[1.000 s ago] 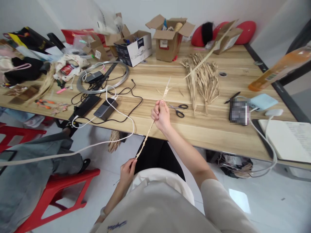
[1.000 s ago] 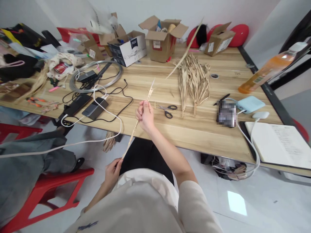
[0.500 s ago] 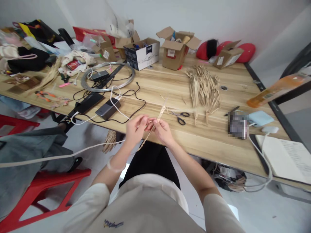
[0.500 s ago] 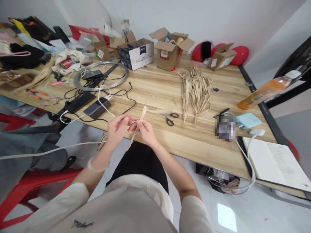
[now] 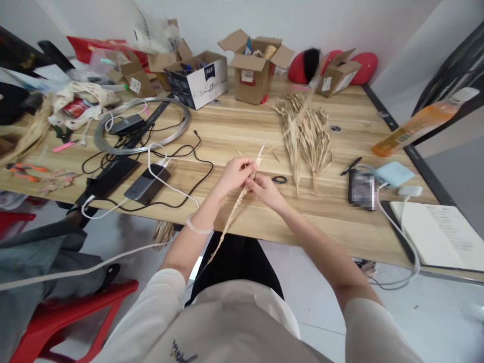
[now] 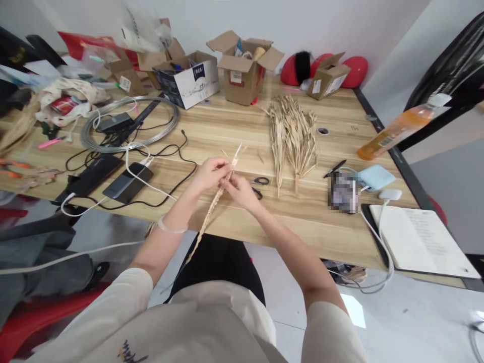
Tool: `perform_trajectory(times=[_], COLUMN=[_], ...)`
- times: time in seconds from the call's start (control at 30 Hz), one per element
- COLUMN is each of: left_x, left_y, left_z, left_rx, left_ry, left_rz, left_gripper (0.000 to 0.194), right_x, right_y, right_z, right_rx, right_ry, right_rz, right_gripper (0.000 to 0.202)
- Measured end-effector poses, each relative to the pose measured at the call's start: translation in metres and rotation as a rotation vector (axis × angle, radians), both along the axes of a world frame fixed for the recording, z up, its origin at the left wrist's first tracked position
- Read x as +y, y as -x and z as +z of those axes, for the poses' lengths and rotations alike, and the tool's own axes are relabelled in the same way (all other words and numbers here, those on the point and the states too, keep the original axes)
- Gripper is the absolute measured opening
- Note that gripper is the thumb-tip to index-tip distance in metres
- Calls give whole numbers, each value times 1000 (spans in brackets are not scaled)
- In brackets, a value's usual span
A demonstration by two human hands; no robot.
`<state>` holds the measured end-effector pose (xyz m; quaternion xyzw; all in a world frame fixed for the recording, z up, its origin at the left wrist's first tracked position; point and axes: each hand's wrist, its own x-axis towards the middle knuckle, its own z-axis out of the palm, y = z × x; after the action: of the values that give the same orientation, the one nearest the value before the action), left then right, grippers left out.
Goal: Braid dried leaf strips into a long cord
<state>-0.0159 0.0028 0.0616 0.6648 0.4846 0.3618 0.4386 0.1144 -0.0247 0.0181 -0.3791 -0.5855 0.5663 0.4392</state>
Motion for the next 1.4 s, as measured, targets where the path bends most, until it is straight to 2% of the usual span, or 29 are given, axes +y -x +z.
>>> perform_trajectory(times=[0.03, 0.1, 0.23, 0.37, 0.43, 0.57, 0.77, 0.9, 1.03, 1.2, 1.4], left_x=[6, 15, 20, 18, 16, 14, 16, 16, 16, 16, 15], left_y=[-2, -6, -6, 8, 13, 14, 14, 14, 13, 11, 12], left_z=[-1, -4, -22, -47, -54, -51, -48, -50, -48, -46, -45], left_rx=[-22, -82, -167, -121, -127, -149, -158, -206, -284, -403, -434], left_ry=[-4, 41, 238, 324, 388, 498, 566, 623, 645, 718, 754], left_rz=[34, 61, -49, -168, -219, -317, -314, -330, -284, -218, -234], left_gripper=[17, 14, 11, 14, 14, 13, 11, 19, 10, 16, 20], right_x=[9, 24, 36, 33, 33, 32, 27, 26, 26, 25, 24], right_y=[-6, -16, -25, -22, -23, -29, -34, -36, -36, -32, -29], right_z=[1, 2, -4, -11, -12, -14, -17, -19, -20, -19, -21], right_rx=[-67, -93, 87, 127, 93, 11, -45, -53, -35, -7, 16], right_ry=[1, 11, 7, -52, -71, -75, -52, -40, -20, 14, 77], right_rz=[5, -96, -361, -379, -347, -370, -408, -403, -425, -439, -435], right_gripper=[34, 34, 33, 18, 15, 16, 23, 27, 25, 27, 29])
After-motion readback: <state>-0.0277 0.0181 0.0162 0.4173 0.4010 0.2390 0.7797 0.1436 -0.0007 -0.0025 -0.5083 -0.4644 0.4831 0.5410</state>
